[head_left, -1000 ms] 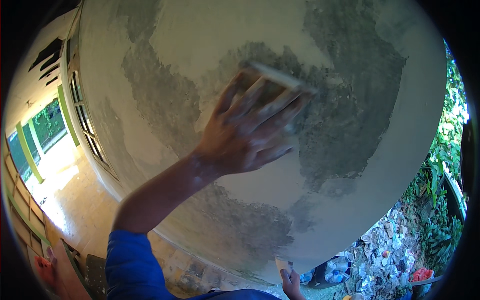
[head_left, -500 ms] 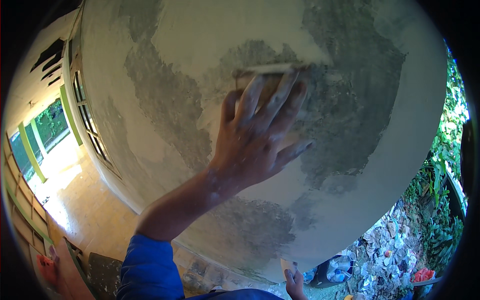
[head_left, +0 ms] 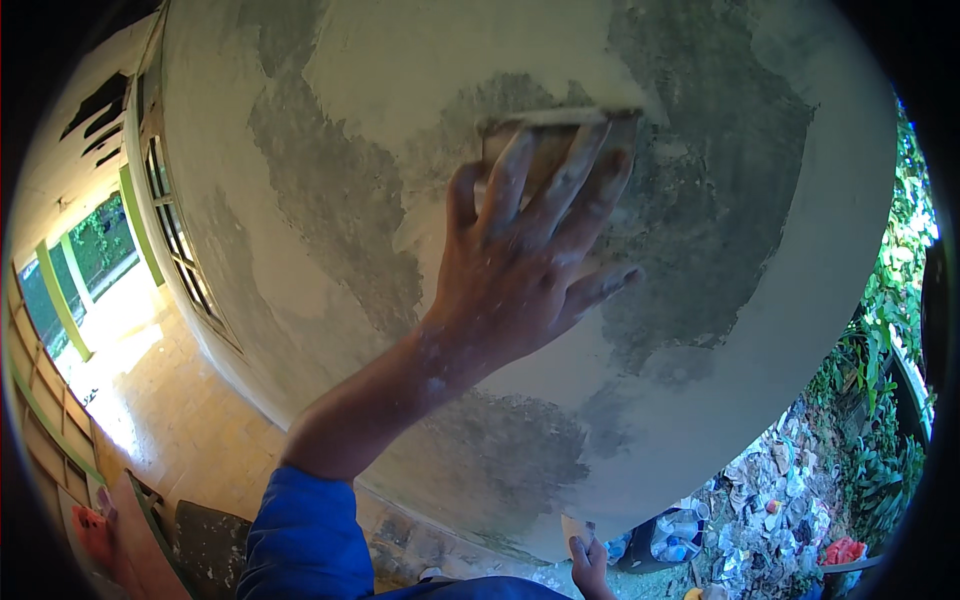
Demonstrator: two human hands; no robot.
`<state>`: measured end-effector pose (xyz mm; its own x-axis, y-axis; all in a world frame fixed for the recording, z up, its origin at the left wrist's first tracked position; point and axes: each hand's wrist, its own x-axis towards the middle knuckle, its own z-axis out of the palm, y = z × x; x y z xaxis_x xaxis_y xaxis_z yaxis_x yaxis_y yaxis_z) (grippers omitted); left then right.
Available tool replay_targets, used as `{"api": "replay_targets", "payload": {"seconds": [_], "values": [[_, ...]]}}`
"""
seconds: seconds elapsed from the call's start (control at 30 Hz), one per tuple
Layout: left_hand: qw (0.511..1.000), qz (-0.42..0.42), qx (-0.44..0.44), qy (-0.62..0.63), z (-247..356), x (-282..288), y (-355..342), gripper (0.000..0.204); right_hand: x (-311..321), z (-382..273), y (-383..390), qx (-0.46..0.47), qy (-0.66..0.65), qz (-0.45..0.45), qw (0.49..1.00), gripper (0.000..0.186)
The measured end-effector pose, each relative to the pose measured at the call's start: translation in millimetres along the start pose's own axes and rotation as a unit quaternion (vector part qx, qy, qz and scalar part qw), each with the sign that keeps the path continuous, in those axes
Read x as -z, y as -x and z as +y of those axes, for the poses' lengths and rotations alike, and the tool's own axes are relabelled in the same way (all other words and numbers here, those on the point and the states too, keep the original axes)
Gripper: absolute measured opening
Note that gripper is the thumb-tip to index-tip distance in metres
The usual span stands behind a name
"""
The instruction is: The person sands a wall surface with a sanding sponge, then applies white filler to the wall using a putty knife.
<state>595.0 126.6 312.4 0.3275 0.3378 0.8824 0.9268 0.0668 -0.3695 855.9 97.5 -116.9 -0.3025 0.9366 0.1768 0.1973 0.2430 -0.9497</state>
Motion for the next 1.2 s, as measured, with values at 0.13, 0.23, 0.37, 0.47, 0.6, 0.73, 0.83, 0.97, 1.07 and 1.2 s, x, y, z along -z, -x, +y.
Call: {"api": "replay_targets", "payload": {"seconds": [0.13, 0.23, 0.37, 0.47, 0.6, 0.73, 0.83, 0.97, 1.07, 1.2], "values": [[1.000, 0.000, 0.011, -0.013, 4, -1, 9, 0.077, 0, -10, -7, -0.013, -0.005, -0.002, 1.000, 0.026], [0.997, -0.057, 0.038, 0.028, 18, -8, 49, 0.079, 1, 0, -4, 0.005, -0.013, 0.013, 1.000, 0.026], [0.994, -0.091, 0.055, 0.022, 18, -5, 72, 0.079, 9, -20, 3, -0.027, 0.027, -0.009, 0.999, 0.025], [0.998, -0.043, 0.041, 0.010, 7, -1, 32, 0.079, 9, -24, 3, -0.030, 0.011, -0.023, 0.999, 0.025], [1.000, -0.004, 0.025, -0.005, 7, 6, 3, 0.077, 2, -3, -1, 0.019, -0.017, 0.018, 1.000, 0.025], [0.997, -0.049, 0.052, 0.035, 16, 1, 38, 0.075, 4, -5, -3, -0.013, -0.006, 0.007, 1.000, 0.025], [0.996, -0.053, 0.059, 0.030, 15, 0, 56, 0.074, 8, -17, 0, -0.015, -0.004, 0.002, 1.000, 0.025], [0.998, -0.003, 0.049, 0.029, 5, -1, 20, 0.075, 11, -12, 6, -0.037, -0.016, -0.003, 0.999, 0.023], [1.000, 0.009, 0.029, -0.001, -1, 6, 3, 0.075, 6, -29, 2, -0.033, -0.031, 0.006, 0.999, 0.024], [0.997, -0.052, 0.051, 0.036, 20, -1, 39, 0.076, 7, -13, -1, -0.013, -0.033, 0.007, 0.999, 0.024]]}}
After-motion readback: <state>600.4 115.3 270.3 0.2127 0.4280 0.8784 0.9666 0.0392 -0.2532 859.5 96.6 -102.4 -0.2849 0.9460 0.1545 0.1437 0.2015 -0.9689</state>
